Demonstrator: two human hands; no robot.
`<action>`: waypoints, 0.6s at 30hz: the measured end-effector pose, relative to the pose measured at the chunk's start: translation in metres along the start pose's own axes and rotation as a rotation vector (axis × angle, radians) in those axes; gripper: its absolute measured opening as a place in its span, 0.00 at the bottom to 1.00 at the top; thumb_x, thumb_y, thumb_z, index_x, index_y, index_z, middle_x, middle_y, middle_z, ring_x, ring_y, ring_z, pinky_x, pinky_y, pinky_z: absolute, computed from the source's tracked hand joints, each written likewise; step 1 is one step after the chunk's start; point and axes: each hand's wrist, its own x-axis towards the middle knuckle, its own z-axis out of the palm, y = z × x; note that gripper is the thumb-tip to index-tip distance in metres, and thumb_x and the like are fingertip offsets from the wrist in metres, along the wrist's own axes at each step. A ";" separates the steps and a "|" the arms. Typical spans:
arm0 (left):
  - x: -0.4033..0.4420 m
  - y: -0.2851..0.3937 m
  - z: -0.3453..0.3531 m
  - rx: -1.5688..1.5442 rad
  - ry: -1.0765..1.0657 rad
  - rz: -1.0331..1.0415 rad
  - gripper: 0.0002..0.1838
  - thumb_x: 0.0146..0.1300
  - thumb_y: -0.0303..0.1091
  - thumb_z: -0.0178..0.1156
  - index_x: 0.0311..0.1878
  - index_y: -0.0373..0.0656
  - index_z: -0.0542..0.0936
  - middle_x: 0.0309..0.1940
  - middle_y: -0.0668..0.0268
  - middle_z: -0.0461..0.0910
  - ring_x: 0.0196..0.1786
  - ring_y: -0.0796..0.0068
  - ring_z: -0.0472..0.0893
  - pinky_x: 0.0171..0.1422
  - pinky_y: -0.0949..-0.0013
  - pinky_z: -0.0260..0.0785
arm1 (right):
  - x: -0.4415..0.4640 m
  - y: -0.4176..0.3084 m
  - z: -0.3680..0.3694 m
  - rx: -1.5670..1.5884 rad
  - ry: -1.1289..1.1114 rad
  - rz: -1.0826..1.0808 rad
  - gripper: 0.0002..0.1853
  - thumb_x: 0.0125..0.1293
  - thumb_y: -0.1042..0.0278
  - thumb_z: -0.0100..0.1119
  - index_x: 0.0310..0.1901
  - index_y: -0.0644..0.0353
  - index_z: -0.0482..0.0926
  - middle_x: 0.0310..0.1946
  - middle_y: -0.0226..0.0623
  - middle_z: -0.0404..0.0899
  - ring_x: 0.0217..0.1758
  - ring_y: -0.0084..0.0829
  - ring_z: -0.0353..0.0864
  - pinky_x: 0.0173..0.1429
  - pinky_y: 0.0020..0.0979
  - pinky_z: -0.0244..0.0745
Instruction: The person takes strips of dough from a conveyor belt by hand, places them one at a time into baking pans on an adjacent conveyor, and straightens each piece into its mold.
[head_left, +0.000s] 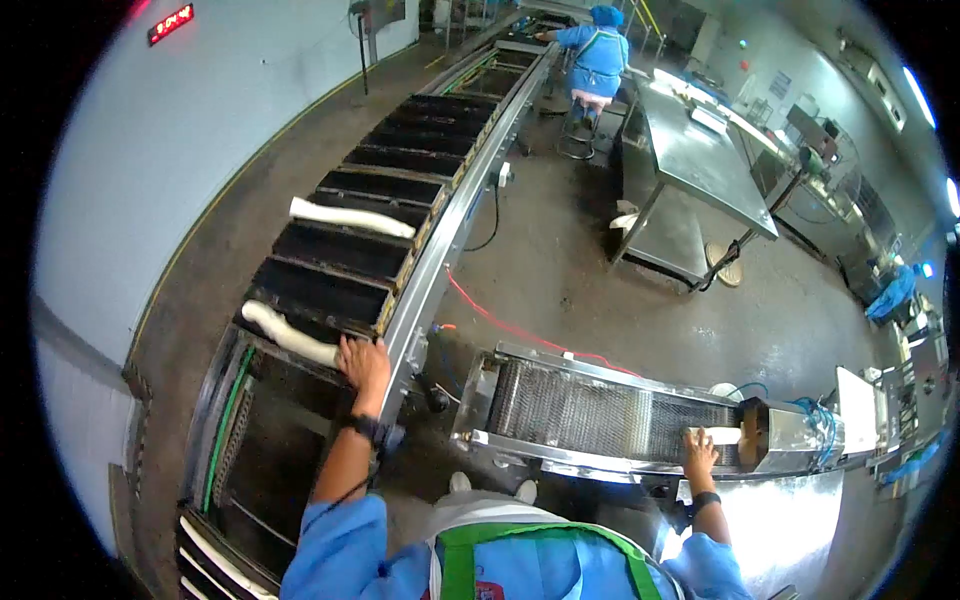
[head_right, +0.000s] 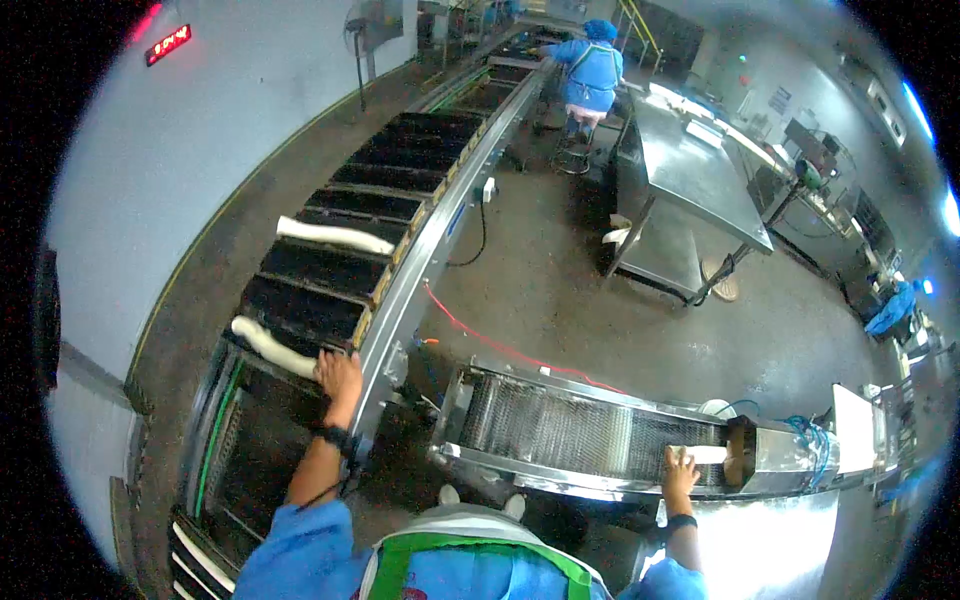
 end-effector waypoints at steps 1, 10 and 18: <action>0.010 -0.007 0.024 0.034 0.117 -0.036 0.23 0.56 0.45 0.45 0.33 0.30 0.76 0.41 0.51 0.71 0.56 0.58 0.60 0.60 0.54 0.43 | 0.004 -0.013 0.009 -0.039 0.092 -0.021 0.30 0.52 0.74 0.48 0.55 0.33 0.57 0.61 0.30 0.50 0.62 0.42 0.51 0.53 0.49 0.58; 0.022 -0.036 0.003 -0.182 0.123 -0.009 0.21 0.55 0.41 0.46 0.50 0.40 0.67 0.56 0.54 0.58 0.62 0.57 0.50 0.62 0.52 0.39 | 0.073 -0.043 -0.054 0.379 0.114 -0.179 0.19 0.38 0.66 0.61 0.36 0.60 0.71 0.39 0.50 0.71 0.36 0.50 0.72 0.37 0.40 0.69; 0.024 -0.038 0.008 -0.413 0.281 -0.448 0.28 0.51 0.37 0.54 0.55 0.39 0.60 0.59 0.40 0.44 0.61 0.47 0.50 0.61 0.56 0.46 | -0.009 -0.055 -0.300 1.593 0.336 -0.504 0.25 0.51 0.69 0.54 0.50 0.66 0.59 0.37 0.35 0.69 0.36 0.24 0.72 0.31 0.21 0.70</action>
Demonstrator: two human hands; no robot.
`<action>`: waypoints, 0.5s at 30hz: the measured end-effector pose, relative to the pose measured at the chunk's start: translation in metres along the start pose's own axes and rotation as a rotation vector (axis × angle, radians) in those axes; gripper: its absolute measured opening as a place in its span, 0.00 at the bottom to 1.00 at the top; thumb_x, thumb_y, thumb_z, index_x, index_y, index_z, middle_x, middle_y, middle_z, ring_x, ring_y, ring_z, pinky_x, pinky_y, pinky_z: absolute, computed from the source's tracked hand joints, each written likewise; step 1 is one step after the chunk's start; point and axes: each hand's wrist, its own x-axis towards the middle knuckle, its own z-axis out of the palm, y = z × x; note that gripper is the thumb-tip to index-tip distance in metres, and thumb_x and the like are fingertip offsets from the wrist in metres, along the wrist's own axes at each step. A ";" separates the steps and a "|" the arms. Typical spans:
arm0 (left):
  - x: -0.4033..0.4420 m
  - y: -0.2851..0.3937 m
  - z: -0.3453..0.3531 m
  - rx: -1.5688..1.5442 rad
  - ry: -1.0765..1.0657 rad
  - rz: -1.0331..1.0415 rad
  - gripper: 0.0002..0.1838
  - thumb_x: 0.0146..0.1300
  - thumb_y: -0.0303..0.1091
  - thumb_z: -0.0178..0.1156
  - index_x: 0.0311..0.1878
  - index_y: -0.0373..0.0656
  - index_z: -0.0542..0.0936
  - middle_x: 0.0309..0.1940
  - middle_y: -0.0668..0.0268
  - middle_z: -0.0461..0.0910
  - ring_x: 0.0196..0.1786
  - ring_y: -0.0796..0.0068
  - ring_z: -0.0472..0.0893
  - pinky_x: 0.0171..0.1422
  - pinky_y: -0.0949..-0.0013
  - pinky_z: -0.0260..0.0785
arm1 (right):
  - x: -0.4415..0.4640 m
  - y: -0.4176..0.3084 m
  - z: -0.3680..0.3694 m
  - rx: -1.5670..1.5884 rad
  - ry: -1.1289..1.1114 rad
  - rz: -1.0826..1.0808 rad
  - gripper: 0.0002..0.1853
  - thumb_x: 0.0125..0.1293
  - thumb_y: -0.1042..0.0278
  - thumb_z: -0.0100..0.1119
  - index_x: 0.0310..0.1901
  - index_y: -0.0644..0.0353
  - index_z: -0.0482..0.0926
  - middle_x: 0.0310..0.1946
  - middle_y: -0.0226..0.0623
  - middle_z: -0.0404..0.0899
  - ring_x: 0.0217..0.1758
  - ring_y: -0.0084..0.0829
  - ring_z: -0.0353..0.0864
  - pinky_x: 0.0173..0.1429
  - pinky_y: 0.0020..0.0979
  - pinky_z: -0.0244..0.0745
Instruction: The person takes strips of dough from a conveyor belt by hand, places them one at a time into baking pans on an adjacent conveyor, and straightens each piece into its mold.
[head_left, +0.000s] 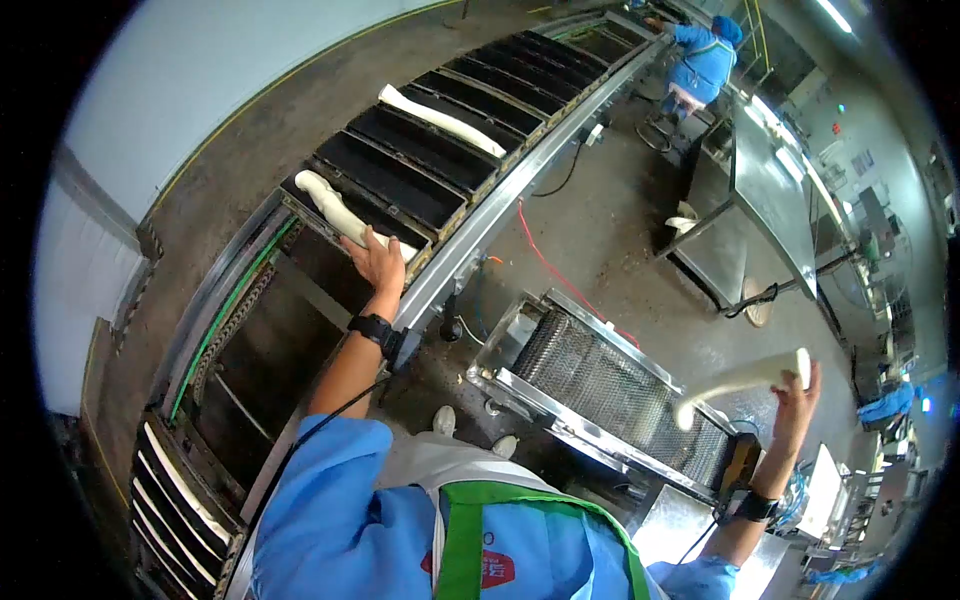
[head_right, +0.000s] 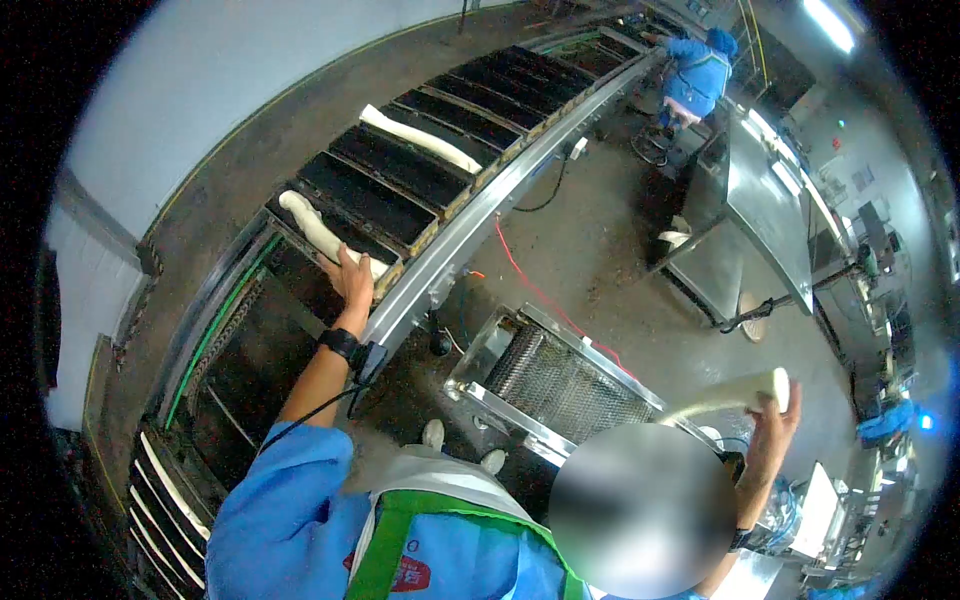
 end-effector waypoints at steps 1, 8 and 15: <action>-0.002 0.003 -0.001 -0.003 0.004 -0.006 0.28 0.51 0.37 0.54 0.55 0.39 0.60 0.59 0.40 0.44 0.61 0.47 0.50 0.61 0.56 0.46 | 0.004 -0.025 0.017 0.049 -0.016 -0.047 0.25 0.51 0.68 0.53 0.50 0.66 0.60 0.36 0.35 0.69 0.36 0.25 0.72 0.32 0.22 0.70; -0.009 0.004 -0.012 0.045 0.134 0.056 0.27 0.48 0.32 0.56 0.52 0.39 0.61 0.59 0.40 0.43 0.61 0.46 0.48 0.61 0.55 0.45 | 0.054 -0.077 0.198 0.462 -0.260 -0.177 0.18 0.54 0.66 0.52 0.46 0.61 0.65 0.39 0.35 0.69 0.41 0.28 0.72 0.43 0.28 0.71; -0.007 0.000 -0.011 0.047 0.137 0.102 0.25 0.50 0.33 0.53 0.52 0.39 0.62 0.58 0.38 0.44 0.61 0.44 0.47 0.61 0.52 0.43 | 0.023 0.061 0.445 0.138 -0.757 0.062 0.34 0.47 0.73 0.57 0.57 0.58 0.53 0.50 0.43 0.60 0.46 0.30 0.65 0.49 0.29 0.63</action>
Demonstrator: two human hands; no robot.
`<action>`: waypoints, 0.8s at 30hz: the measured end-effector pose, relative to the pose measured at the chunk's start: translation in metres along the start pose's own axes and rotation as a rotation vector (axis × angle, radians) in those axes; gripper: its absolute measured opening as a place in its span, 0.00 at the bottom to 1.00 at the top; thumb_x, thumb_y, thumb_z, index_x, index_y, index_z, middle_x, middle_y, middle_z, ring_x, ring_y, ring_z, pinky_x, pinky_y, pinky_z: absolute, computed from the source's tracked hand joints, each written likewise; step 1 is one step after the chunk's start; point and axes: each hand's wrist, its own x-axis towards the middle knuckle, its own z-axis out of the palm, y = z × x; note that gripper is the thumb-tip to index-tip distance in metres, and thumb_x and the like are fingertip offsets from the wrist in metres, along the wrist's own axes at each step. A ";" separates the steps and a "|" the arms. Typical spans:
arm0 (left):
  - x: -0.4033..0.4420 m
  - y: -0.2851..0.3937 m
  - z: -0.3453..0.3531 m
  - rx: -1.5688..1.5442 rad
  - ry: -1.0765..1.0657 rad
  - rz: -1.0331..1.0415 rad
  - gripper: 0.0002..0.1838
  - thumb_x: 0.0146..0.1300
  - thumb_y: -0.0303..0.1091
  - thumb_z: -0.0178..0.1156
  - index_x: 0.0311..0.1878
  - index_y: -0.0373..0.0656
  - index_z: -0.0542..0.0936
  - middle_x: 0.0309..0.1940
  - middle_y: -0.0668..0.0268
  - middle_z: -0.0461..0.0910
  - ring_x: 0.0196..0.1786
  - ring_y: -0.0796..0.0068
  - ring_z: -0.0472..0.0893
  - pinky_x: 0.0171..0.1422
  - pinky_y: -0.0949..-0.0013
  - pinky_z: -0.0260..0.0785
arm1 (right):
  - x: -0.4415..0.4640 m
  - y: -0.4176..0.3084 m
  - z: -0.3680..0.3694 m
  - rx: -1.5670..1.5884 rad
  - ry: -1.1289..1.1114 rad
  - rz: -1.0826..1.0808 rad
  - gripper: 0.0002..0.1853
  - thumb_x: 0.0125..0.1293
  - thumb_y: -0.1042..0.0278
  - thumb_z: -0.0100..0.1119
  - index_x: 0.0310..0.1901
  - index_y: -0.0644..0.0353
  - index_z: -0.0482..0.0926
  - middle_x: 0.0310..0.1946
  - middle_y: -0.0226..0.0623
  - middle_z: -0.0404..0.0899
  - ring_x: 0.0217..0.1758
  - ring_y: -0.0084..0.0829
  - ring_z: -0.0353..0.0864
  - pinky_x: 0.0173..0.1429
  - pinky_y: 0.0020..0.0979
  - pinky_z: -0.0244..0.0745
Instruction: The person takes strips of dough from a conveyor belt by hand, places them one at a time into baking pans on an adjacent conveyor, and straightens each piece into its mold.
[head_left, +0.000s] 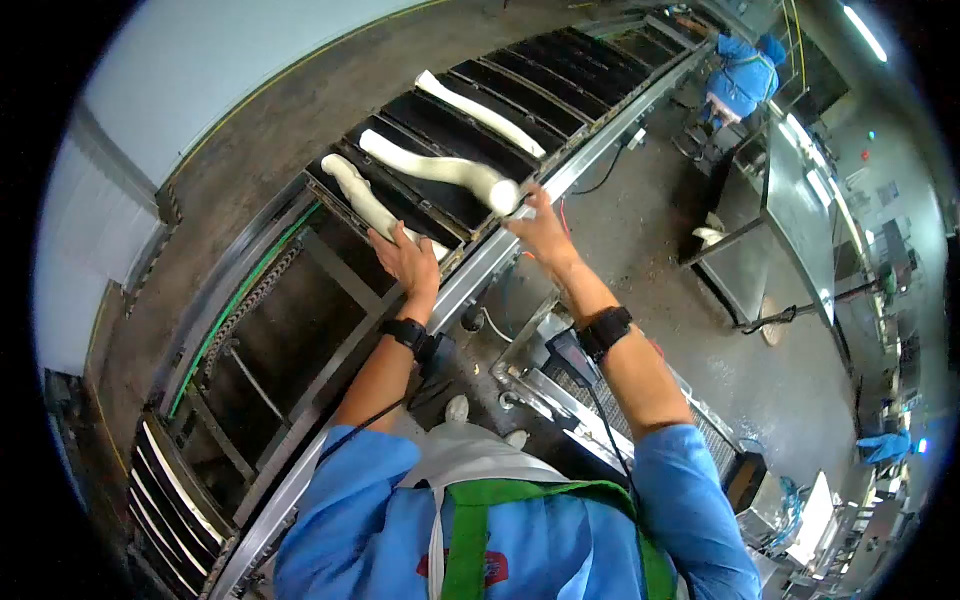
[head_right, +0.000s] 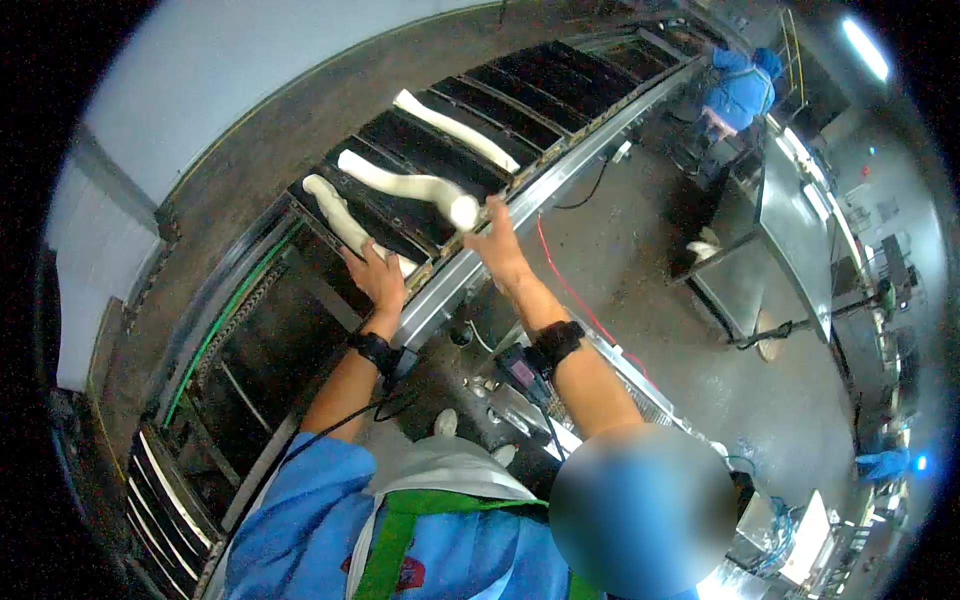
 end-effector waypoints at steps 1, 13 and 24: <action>0.003 -0.002 -0.002 0.007 -0.013 0.010 0.25 0.50 0.33 0.53 0.52 0.39 0.62 0.58 0.38 0.44 0.61 0.44 0.47 0.61 0.52 0.43 | -0.003 0.015 -0.004 -0.244 0.025 -0.012 0.32 0.47 0.73 0.56 0.56 0.56 0.56 0.51 0.44 0.59 0.48 0.32 0.64 0.52 0.30 0.60; 0.010 -0.007 -0.020 0.251 -0.105 0.026 0.21 0.53 0.37 0.52 0.52 0.46 0.66 0.60 0.51 0.48 0.61 0.51 0.50 0.62 0.52 0.43 | -0.353 0.225 -0.327 -1.282 0.365 0.335 0.25 0.40 0.72 0.56 0.46 0.54 0.67 0.42 0.49 0.66 0.46 0.48 0.64 0.48 0.43 0.62; 0.081 0.017 -0.032 0.594 -0.830 0.498 0.20 0.60 0.51 0.35 0.54 0.61 0.66 0.55 0.71 0.64 0.62 0.64 0.54 0.62 0.47 0.32 | -0.476 0.171 -0.335 -1.464 0.465 1.112 0.26 0.52 0.71 0.47 0.56 0.46 0.59 0.59 0.40 0.50 0.62 0.41 0.50 0.56 0.47 0.54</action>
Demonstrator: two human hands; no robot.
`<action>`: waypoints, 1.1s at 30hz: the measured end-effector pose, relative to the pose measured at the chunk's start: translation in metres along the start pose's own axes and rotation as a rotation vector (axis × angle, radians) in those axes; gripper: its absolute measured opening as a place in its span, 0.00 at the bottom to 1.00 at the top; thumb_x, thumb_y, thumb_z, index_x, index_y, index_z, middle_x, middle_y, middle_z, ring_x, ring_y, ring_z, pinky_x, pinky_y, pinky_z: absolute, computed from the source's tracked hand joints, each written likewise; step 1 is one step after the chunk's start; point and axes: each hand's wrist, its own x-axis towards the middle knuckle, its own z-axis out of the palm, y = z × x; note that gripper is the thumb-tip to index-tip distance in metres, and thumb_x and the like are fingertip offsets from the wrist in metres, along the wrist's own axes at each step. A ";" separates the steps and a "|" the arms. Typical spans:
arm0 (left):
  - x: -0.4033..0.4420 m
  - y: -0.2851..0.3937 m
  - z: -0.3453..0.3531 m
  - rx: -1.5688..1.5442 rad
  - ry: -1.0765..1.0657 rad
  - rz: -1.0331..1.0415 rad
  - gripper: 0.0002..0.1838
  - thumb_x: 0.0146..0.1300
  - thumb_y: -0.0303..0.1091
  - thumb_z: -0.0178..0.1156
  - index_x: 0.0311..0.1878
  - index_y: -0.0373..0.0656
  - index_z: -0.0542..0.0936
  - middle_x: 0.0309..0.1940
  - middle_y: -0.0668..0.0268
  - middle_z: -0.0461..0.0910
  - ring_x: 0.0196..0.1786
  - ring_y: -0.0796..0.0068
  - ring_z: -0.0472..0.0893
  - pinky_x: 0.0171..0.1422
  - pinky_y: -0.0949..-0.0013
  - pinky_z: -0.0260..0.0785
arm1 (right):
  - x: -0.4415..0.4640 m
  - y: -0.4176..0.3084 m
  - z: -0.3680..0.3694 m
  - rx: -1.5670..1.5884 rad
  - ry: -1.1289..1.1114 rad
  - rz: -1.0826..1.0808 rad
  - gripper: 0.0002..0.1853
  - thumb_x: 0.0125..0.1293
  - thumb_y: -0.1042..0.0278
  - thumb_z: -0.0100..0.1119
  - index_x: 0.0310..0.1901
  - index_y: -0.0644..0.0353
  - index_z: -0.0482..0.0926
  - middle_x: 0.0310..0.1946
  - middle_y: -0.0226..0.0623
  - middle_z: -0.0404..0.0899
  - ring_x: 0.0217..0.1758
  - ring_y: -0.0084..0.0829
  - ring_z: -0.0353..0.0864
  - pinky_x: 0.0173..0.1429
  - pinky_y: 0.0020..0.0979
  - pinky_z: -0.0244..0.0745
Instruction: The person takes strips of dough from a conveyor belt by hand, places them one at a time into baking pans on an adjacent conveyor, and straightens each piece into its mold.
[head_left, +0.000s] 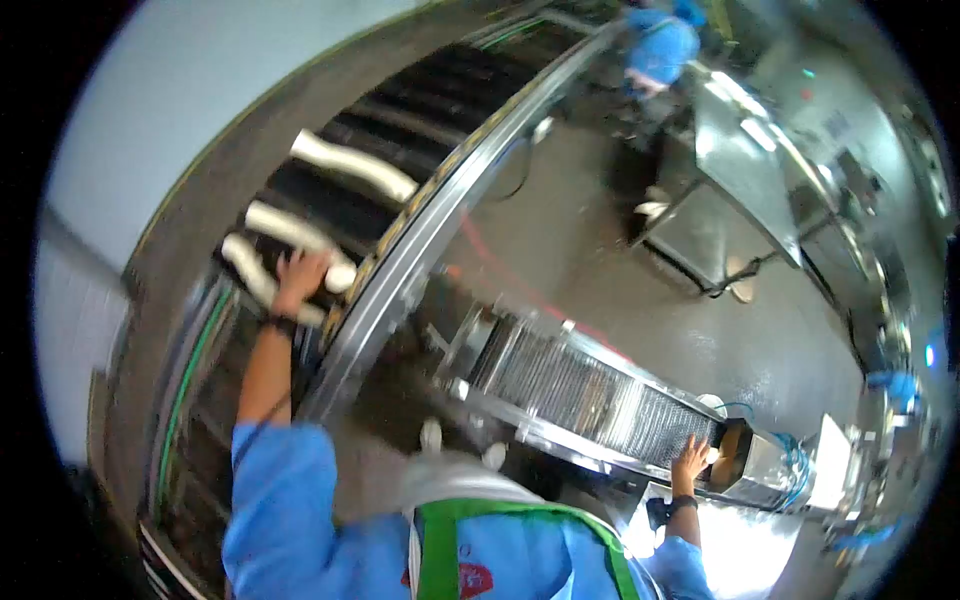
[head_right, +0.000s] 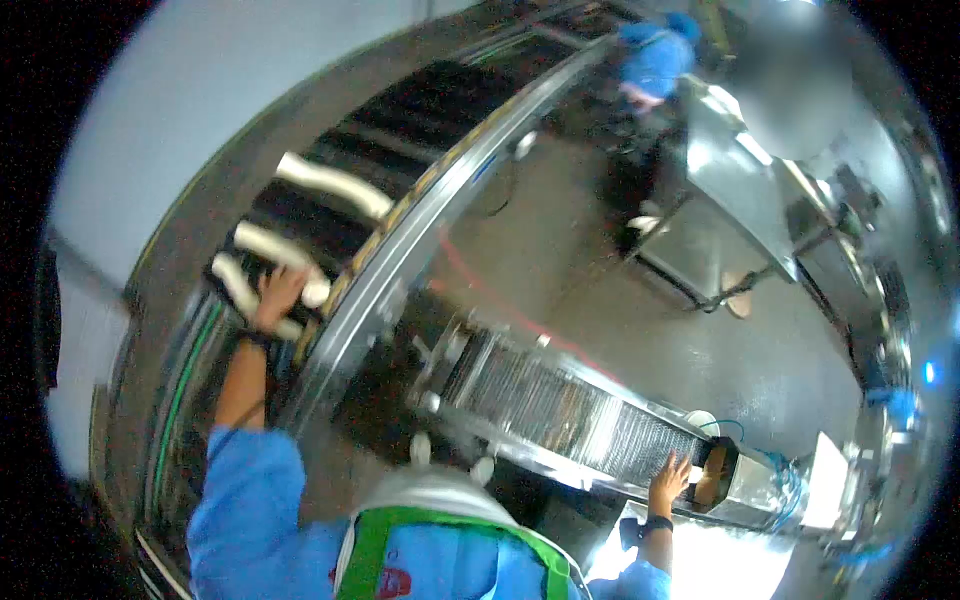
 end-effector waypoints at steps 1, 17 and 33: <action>0.010 -0.013 0.004 0.019 -0.055 0.017 0.22 0.59 0.52 0.34 0.57 0.63 0.62 0.57 0.70 0.61 0.63 0.62 0.50 0.63 0.48 0.30 | 0.004 -0.003 0.004 0.013 0.035 -0.047 0.26 0.53 0.71 0.46 0.56 0.46 0.58 0.59 0.41 0.51 0.61 0.42 0.52 0.56 0.47 0.55; -0.066 -0.039 0.022 0.044 0.003 -0.317 0.23 0.57 0.48 0.45 0.57 0.58 0.61 0.56 0.62 0.61 0.61 0.54 0.54 0.61 0.48 0.41 | 0.042 -0.002 -0.012 0.012 -0.058 -0.220 0.15 0.54 0.63 0.45 0.45 0.54 0.67 0.46 0.45 0.63 0.48 0.46 0.62 0.45 0.44 0.64; -0.123 -0.010 -0.004 -0.098 0.606 -0.376 0.12 0.53 0.40 0.51 0.40 0.49 0.75 0.42 0.65 0.72 0.52 0.65 0.64 0.55 0.52 0.48 | -0.034 -0.155 -0.421 1.752 -0.009 -1.028 0.21 0.51 0.70 0.53 0.47 0.65 0.63 0.37 0.33 0.69 0.35 0.20 0.72 0.29 0.17 0.71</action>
